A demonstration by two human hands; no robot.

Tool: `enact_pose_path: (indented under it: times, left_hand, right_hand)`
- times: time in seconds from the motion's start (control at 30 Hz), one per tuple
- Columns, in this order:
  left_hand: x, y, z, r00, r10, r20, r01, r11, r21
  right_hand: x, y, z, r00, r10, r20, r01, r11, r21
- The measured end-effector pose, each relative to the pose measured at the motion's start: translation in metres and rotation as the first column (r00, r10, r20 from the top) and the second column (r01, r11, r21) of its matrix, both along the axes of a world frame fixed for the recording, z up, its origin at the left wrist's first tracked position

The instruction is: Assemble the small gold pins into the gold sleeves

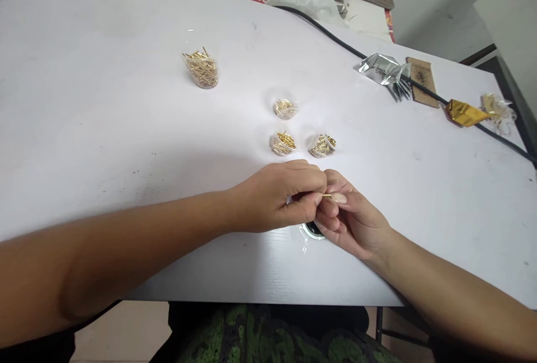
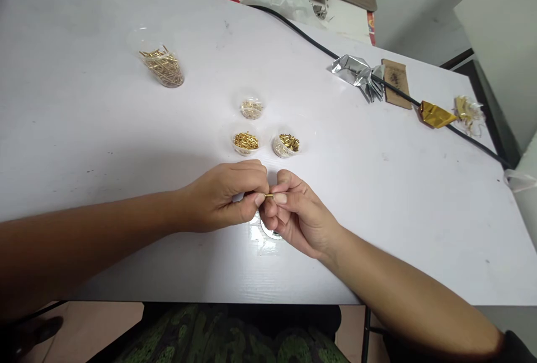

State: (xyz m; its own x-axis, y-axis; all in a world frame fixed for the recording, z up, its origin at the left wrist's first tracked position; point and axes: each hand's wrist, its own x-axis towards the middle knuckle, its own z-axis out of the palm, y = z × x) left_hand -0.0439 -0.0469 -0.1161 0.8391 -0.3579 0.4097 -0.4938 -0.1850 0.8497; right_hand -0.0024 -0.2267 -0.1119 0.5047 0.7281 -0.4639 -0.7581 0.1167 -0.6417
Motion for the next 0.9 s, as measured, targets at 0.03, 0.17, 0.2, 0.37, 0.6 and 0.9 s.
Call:
enact_pose_path:
  times: [0.03, 0.17, 0.2, 0.37, 0.6, 0.9]
  left_hand:
    - [-0.0001, 0.0, 0.0, 1.0, -0.005, -0.003, 0.005, 1.0, -0.004]
    - [-0.0002, 0.0001, 0.0005, 0.999, -0.023, -0.023, 0.023, 1.0, -0.021]
    - [-0.0001, 0.0, 0.0008, 0.999, -0.026, -0.028, 0.026, 0.999, -0.023]
    - [0.0003, -0.0004, 0.0008, 0.999, -0.013, -0.03, 0.013, 1.0, -0.01]
    - [-0.0002, -0.0006, -0.0014, 1.0, 0.001, -0.03, -0.002, 1.0, -0.017]
    - [-0.0051, 0.0012, 0.0024, 0.969, -0.028, -0.244, 0.004, 0.995, -0.098]
  right_hand:
    - [-0.0003, 0.0001, -0.0002, 1.0, -0.002, -0.013, 0.002, 1.0, 0.013]
    - [-0.0011, 0.0008, -0.0005, 0.999, -0.009, -0.042, 0.011, 0.998, 0.059]
    - [-0.0011, 0.0011, -0.0004, 0.999, -0.012, -0.043, 0.014, 0.998, 0.061]
    - [-0.0009, 0.002, 0.0009, 0.998, -0.036, -0.057, 0.038, 0.998, 0.046]
    - [-0.0003, 0.0042, 0.0006, 0.998, -0.038, -0.041, 0.04, 0.998, 0.045]
    - [-0.0081, 0.003, 0.0002, 0.878, -0.064, 0.474, 0.029, 0.996, 0.082]
